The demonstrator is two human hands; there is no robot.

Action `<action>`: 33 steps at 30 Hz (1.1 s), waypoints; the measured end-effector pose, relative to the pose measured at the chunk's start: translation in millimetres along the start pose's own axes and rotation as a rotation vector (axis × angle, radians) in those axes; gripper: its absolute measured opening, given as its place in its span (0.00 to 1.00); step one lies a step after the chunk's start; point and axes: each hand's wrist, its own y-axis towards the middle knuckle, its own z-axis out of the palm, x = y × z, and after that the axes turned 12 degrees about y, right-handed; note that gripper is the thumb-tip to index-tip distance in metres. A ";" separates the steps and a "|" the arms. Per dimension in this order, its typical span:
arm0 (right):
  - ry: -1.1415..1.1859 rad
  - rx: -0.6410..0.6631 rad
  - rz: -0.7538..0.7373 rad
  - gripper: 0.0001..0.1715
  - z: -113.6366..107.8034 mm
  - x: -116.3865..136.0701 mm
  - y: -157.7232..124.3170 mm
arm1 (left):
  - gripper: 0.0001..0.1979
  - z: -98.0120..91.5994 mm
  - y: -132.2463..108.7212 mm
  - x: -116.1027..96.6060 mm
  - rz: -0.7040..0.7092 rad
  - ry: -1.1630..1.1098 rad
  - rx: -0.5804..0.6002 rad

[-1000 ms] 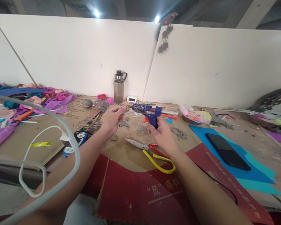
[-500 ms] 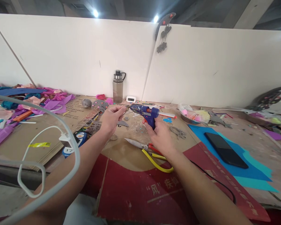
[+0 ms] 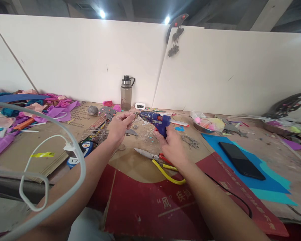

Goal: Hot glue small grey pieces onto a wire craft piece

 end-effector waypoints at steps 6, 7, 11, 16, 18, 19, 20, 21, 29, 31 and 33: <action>-0.028 -0.003 0.023 0.18 -0.1 3.9 -1.0 | 0.10 0.1 -0.3 0.5 -0.001 -0.011 -0.001; -0.029 -0.002 0.024 0.18 -0.2 4.8 -1.2 | 0.10 0.1 -0.3 0.8 -0.002 -0.013 -0.004; -0.007 -0.003 0.031 0.16 -0.2 4.7 -1.7 | 0.10 -0.5 0.2 1.6 -0.020 -0.033 -0.033; 0.331 0.001 0.192 0.12 2.7 -2.2 1.0 | 0.11 -2.6 0.5 -0.4 -0.062 -0.058 -0.040; 0.613 0.025 0.315 0.11 2.8 -4.2 4.0 | 0.11 -3.2 0.6 -1.3 -0.087 -0.067 -0.047; 0.744 0.031 0.366 0.11 2.3 -5.4 6.0 | 0.12 -3.4 0.8 -1.5 -0.100 -0.071 -0.052; 0.852 0.029 0.409 0.12 1.4 -7.3 8.1 | 0.12 -3.6 1.1 -1.6 -0.110 -0.076 -0.060; 0.927 0.026 0.450 0.13 0.2 -10.1 10.3 | 0.12 -3.8 1.4 -1.5 -0.119 -0.079 -0.071; 0.218 0.063 0.770 0.05 -7.4 -66.6 21.1 | 0.13 -4.8 2.9 0.5 -0.129 -0.056 -0.126; 0.112 0.051 0.781 0.05 -8.9 -75.0 20.1 | 0.12 -4.2 2.9 1.2 -0.121 -0.046 -0.100; 0.004 0.014 0.777 0.04 -10.7 -75.4 18.2 | 0.12 -3.5 2.7 2.3 -0.106 -0.027 -0.081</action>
